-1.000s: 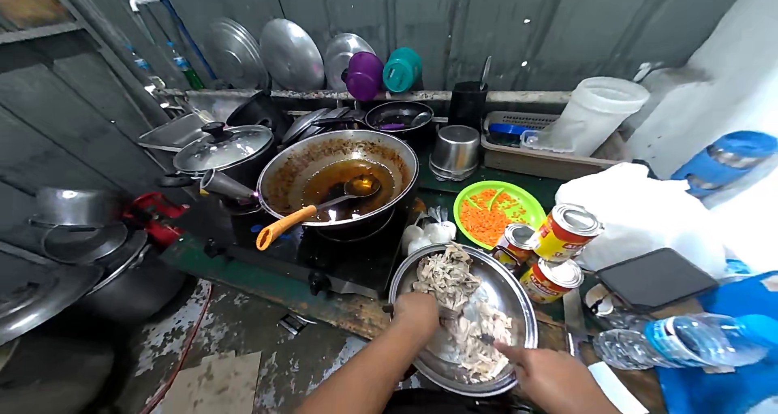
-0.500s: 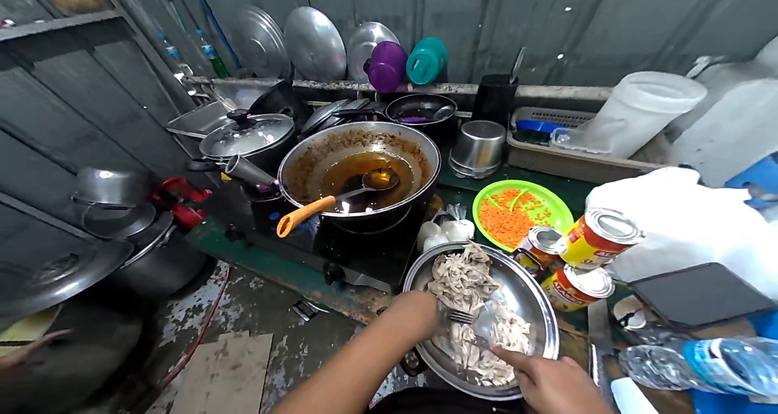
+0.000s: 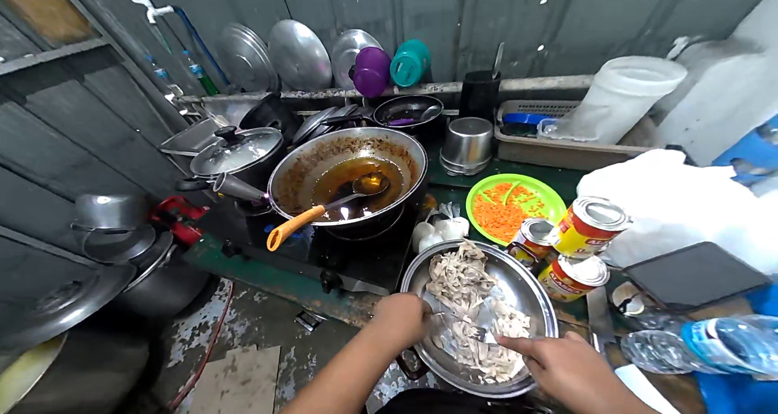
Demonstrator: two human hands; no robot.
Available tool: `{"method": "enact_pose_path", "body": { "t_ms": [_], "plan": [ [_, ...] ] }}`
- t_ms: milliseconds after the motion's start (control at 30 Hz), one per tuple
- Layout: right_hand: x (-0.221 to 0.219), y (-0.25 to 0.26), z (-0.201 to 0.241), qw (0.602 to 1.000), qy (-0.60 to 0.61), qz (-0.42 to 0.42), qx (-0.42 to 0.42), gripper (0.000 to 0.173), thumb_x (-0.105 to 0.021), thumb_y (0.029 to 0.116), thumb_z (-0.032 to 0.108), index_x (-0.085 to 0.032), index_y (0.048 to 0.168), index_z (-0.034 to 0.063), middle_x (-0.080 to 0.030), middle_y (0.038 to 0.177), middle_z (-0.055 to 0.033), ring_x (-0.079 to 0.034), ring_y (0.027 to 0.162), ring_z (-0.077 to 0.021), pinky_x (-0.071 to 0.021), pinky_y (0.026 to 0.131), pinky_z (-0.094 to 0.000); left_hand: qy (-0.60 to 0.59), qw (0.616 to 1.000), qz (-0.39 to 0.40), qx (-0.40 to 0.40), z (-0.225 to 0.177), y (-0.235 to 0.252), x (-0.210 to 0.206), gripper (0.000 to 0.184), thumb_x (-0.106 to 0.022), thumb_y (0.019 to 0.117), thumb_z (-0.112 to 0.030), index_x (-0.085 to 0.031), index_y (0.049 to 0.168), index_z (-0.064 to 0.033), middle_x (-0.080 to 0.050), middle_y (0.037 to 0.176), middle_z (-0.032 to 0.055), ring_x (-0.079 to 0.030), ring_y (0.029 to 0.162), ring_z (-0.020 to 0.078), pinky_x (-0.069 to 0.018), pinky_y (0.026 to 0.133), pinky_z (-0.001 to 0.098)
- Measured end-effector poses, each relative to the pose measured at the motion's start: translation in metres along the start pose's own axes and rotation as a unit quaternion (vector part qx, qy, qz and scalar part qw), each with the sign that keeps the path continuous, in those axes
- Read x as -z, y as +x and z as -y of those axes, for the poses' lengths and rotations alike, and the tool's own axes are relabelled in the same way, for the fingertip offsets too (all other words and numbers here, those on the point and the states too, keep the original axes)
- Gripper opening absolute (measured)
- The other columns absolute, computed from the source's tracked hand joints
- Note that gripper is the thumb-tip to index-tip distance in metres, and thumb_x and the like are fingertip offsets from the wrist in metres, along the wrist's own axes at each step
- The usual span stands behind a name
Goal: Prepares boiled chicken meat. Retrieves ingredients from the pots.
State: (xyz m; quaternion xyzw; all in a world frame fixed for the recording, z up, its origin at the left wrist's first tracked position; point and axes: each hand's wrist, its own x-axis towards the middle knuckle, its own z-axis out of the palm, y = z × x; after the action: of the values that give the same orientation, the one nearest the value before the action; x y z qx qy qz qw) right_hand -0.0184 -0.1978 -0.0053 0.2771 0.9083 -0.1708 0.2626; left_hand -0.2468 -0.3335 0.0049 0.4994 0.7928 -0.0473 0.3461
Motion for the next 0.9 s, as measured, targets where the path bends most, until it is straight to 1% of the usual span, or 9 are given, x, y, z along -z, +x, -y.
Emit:
{"method": "enact_pose_path", "body": {
  "t_ms": [133, 233, 367, 467, 567, 667, 700, 800, 900],
  "plan": [
    [-0.007, 0.001, 0.004, 1.0, -0.012, -0.016, -0.002, 0.051, -0.046, 0.1021, 0.017, -0.059, 0.146, 0.0416, -0.076, 0.117, -0.0123, -0.069, 0.114, -0.0351, -0.0387, 0.108, -0.0602, 0.024, 0.999, 0.024, -0.002, -0.015, 0.006, -0.003, 0.034, -0.051, 0.1051, -0.034, -0.07, 0.129, -0.0199, -0.066, 0.133, 0.0131, -0.061, 0.127, 0.0354, -0.0471, 0.102, 0.0651],
    [-0.005, -0.003, 0.002, 1.0, -0.001, -0.01, -0.006, 0.052, -0.046, 0.1022, 0.016, -0.059, 0.146, 0.0409, -0.076, 0.117, -0.0124, -0.068, 0.114, -0.0355, -0.0387, 0.107, -0.0601, 0.036, 0.999, 0.029, -0.004, -0.02, 0.01, -0.002, 0.032, -0.053, 0.1041, -0.031, -0.07, 0.129, -0.0189, -0.065, 0.133, 0.0141, -0.061, 0.127, 0.0358, -0.0477, 0.1, 0.065],
    [-0.004, -0.003, 0.003, 1.0, -0.014, -0.003, -0.008, 0.053, -0.045, 0.1019, 0.015, -0.058, 0.147, 0.0411, -0.076, 0.117, -0.0119, -0.068, 0.115, -0.0343, -0.0379, 0.109, -0.0585, 0.055, 0.997, 0.052, -0.006, -0.028, 0.012, -0.006, 0.035, -0.046, 0.1081, -0.032, -0.068, 0.132, -0.0179, -0.065, 0.135, 0.0154, -0.06, 0.128, 0.038, -0.0466, 0.101, 0.0672],
    [-0.004, -0.001, 0.007, 1.0, -0.025, -0.01, -0.006, 0.052, -0.044, 0.1024, 0.015, -0.059, 0.145, 0.0401, -0.076, 0.116, -0.0123, -0.069, 0.113, -0.0346, -0.0389, 0.108, -0.058, 0.06, 0.996, 0.061, 0.001, -0.034, 0.013, -0.01, 0.036, -0.045, 0.1076, -0.033, -0.068, 0.128, -0.0147, -0.068, 0.13, 0.017, -0.062, 0.125, 0.0392, -0.0478, 0.098, 0.0684],
    [0.001, 0.001, 0.016, 1.0, -0.024, 0.009, -0.013, 0.053, -0.045, 0.1017, 0.013, -0.059, 0.147, 0.0369, -0.075, 0.118, -0.0148, -0.068, 0.115, -0.0366, -0.0379, 0.109, -0.0593, 0.057, 0.996, 0.064, 0.012, -0.037, 0.018, -0.012, 0.036, -0.047, 0.1063, -0.034, -0.07, 0.125, -0.0129, -0.069, 0.126, 0.0168, -0.064, 0.122, 0.0386, -0.0488, 0.097, 0.0672],
    [0.005, 0.002, 0.034, 0.998, -0.036, 0.026, -0.032, 0.051, -0.045, 0.1005, 0.012, -0.06, 0.145, 0.0299, -0.074, 0.117, -0.0164, -0.067, 0.115, -0.0366, -0.0381, 0.11, -0.0595, 0.087, 0.992, 0.074, 0.049, -0.052, 0.02, -0.009, 0.035, -0.049, 0.1063, -0.033, -0.069, 0.128, -0.0148, -0.068, 0.13, 0.0174, -0.064, 0.122, 0.0405, -0.0498, 0.095, 0.0682],
    [0.006, 0.001, 0.037, 0.998, -0.041, 0.032, -0.036, 0.051, -0.044, 0.1005, 0.012, -0.06, 0.146, 0.0295, -0.074, 0.117, -0.016, -0.067, 0.115, -0.0361, -0.0383, 0.11, -0.0591, 0.096, 0.991, 0.078, 0.06, -0.056, 0.02, -0.008, 0.033, -0.05, 0.1057, -0.031, -0.069, 0.127, -0.015, -0.067, 0.13, 0.018, -0.064, 0.122, 0.0416, -0.05, 0.093, 0.0688],
    [0.013, -0.009, 0.026, 0.998, -0.024, 0.043, -0.028, 0.05, -0.045, 0.1023, 0.015, -0.059, 0.146, 0.0335, -0.073, 0.12, -0.0163, -0.066, 0.117, -0.038, -0.0382, 0.11, -0.0605, 0.099, 0.99, 0.078, 0.07, -0.055, 0.026, -0.011, 0.03, -0.055, 0.1021, -0.026, -0.07, 0.126, -0.0156, -0.067, 0.13, 0.0186, -0.063, 0.122, 0.0425, -0.0498, 0.092, 0.07],
    [0.017, -0.022, 0.01, 1.0, -0.005, 0.016, -0.025, 0.049, -0.046, 0.1028, 0.019, -0.06, 0.145, 0.0381, -0.075, 0.118, -0.014, -0.068, 0.114, -0.0374, -0.0403, 0.106, -0.0607, 0.095, 0.991, 0.079, 0.06, -0.049, 0.029, -0.012, 0.031, -0.055, 0.1023, -0.026, -0.07, 0.127, -0.0151, -0.067, 0.131, 0.0184, -0.063, 0.123, 0.0422, -0.0496, 0.093, 0.07]
  ]
}}
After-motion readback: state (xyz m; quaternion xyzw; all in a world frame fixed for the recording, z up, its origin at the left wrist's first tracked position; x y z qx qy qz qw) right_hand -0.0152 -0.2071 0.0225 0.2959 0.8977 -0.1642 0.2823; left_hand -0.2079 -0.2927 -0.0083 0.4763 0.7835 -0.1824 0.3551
